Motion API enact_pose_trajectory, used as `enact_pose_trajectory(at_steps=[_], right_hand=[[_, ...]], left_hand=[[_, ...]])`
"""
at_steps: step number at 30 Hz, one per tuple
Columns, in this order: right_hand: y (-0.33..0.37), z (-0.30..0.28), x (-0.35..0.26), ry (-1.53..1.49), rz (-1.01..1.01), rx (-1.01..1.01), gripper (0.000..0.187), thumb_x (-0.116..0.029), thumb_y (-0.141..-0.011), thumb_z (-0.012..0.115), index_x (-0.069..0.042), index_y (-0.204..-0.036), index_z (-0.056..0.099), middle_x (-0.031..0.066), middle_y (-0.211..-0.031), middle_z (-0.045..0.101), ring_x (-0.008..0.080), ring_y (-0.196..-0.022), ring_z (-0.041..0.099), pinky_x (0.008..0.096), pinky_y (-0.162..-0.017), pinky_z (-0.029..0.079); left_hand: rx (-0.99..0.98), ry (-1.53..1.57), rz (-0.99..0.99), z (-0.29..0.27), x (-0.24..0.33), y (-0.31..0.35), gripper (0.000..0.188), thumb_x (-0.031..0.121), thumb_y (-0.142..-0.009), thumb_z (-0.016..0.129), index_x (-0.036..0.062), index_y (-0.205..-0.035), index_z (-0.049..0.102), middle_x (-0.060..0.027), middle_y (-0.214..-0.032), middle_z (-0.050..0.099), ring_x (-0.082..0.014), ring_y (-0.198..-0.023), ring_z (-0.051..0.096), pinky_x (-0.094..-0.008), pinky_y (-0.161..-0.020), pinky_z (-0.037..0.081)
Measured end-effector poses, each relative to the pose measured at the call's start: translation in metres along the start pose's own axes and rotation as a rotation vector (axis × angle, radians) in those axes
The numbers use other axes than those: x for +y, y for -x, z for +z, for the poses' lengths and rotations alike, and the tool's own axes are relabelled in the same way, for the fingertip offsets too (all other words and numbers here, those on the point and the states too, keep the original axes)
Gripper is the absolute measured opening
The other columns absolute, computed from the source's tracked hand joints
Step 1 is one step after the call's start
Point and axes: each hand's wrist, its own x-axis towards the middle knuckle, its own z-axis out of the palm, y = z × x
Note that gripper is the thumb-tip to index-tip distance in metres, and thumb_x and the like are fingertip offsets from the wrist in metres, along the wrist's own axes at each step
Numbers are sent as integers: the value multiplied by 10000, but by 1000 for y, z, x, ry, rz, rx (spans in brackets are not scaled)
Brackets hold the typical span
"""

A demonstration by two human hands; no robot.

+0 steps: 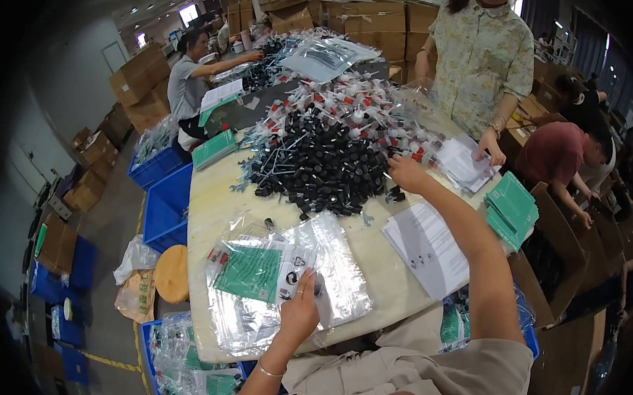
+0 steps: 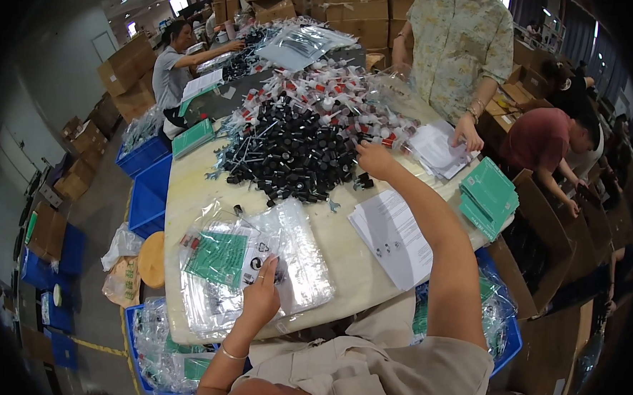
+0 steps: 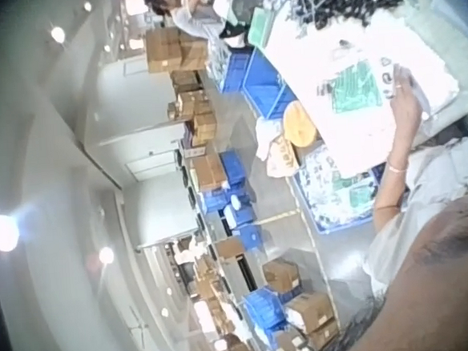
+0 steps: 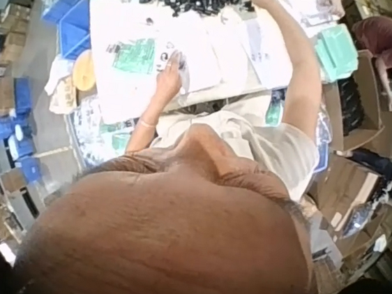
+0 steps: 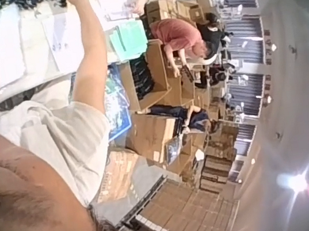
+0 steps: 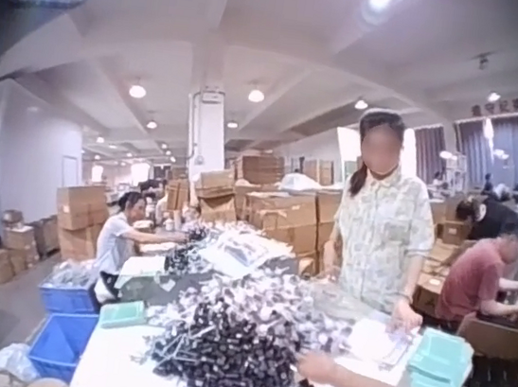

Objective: Packing electronic components and instruction manuals into plastic bags.

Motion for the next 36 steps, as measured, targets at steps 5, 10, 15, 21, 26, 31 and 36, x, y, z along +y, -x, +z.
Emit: enact_pose_trajectory(at_steps=[5, 10, 15, 21, 26, 31, 36], right_hand=[[0, -4, 17, 27, -144, 126, 98, -125, -704, 575, -54, -746, 628, 66, -921, 533, 220, -937, 524, 340, -750, 471], [-2, -16, 7, 90, -150, -42, 107, -123, -711, 569, -48, -762, 624, 61, -929, 532, 223, -931, 526, 333, -760, 466], [-1, -11, 5, -33, -101, -15, 112, -120, -691, 592, -46, -759, 641, 77, -958, 533, 237, -952, 529, 348, -783, 461], [-1, -12, 2, 15, -117, -99, 130, -122, -661, 623, -35, -754, 650, 90, -998, 541, 259, -976, 536, 354, -800, 468], [-1, -26, 6, -66, -47, -21, 145, -107, -676, 604, -28, -797, 606, 116, -970, 553, 284, -907, 563, 381, -763, 479], [2, -40, 26, -460, 477, 202, 138, -87, -741, 576, -17, -854, 538, 136, -801, 592, 275, -723, 596, 395, -663, 483], [38, -26, 50, -887, 661, 96, 165, -82, -746, 569, -20, -899, 576, 160, -772, 633, 271, -641, 618, 381, -605, 481]], left_hand=[[43, 14, 1, 6, -2, 0, 593, -52, -683, 487, -18, -1271, 415, -170, -1307, 482, -319, -741, 640, -352, -489, 503], [95, 27, 4, 7, -5, 0, 580, -54, -695, 479, -5, -1270, 423, -161, -1297, 494, -315, -758, 638, -356, -515, 510], [135, 47, 26, 10, -7, 2, 588, -58, -693, 484, 5, -1274, 424, -154, -1291, 498, -321, -799, 638, -368, -549, 520], [119, 67, 13, 11, -7, 4, 587, -61, -689, 487, -1, -1269, 429, -158, -1278, 504, -322, -899, 627, -371, -613, 532], [118, 56, -8, 13, -8, 6, 588, -60, -687, 484, -7, -1269, 427, -169, -1265, 511, -327, -951, 613, -366, -643, 535], [132, 64, 5, 12, -6, 4, 593, -62, -685, 474, 0, -1273, 429, -174, -1252, 521, -327, -937, 617, -369, -642, 536], [86, 81, -43, 10, -4, 4, 601, -59, -686, 471, 12, -1281, 423, -162, -1264, 515, -323, -949, 613, -371, -645, 535]])
